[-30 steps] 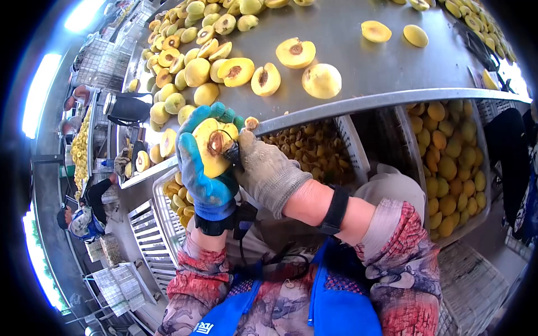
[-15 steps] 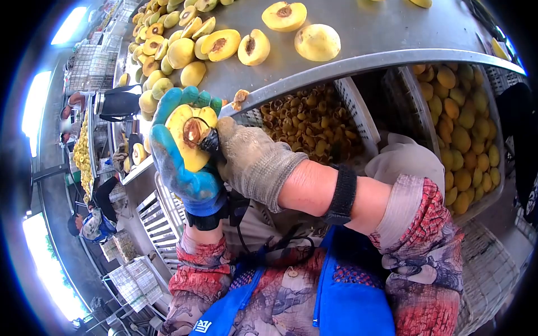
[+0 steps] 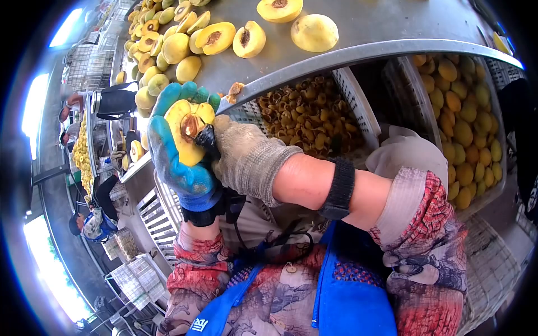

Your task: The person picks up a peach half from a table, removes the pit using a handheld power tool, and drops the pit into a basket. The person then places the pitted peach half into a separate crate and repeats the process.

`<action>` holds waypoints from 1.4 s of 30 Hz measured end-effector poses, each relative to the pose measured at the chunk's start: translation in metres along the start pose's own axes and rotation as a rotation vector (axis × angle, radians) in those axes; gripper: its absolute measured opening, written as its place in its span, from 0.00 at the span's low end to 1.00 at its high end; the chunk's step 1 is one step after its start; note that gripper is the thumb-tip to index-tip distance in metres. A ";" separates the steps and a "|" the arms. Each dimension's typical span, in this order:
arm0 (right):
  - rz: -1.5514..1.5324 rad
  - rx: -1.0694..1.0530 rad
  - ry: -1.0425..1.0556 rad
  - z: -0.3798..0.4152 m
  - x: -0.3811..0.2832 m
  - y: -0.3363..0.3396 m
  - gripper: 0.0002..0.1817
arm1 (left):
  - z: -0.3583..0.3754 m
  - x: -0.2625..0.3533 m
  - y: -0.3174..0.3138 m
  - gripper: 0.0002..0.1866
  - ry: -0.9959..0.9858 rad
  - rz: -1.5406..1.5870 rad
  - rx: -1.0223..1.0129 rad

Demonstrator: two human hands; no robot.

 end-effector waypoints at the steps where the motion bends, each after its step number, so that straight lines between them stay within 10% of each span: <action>1: -0.047 0.027 0.050 0.002 -0.002 0.000 0.29 | -0.002 0.001 0.004 0.27 0.011 0.029 -0.032; 7: -0.355 -0.433 -0.222 0.011 -0.012 0.023 0.26 | -0.003 0.006 0.001 0.25 0.229 0.273 -0.020; 19: -0.567 -0.670 -0.390 0.033 -0.016 0.025 0.14 | -0.011 0.017 0.005 0.22 0.652 0.323 -0.218; 42: -0.614 -0.676 -0.503 0.037 -0.013 0.030 0.15 | -0.001 0.009 -0.007 0.26 0.336 0.170 -0.167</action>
Point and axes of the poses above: each hand's wrist, its own z-axis away from the middle knuckle, its own y-axis out of the back of the hand, x = y × z, the point moved 2 cm from there along -z, towards the middle knuckle, and after that the axes turned 15 degrees about z, right-handed, at the moved point
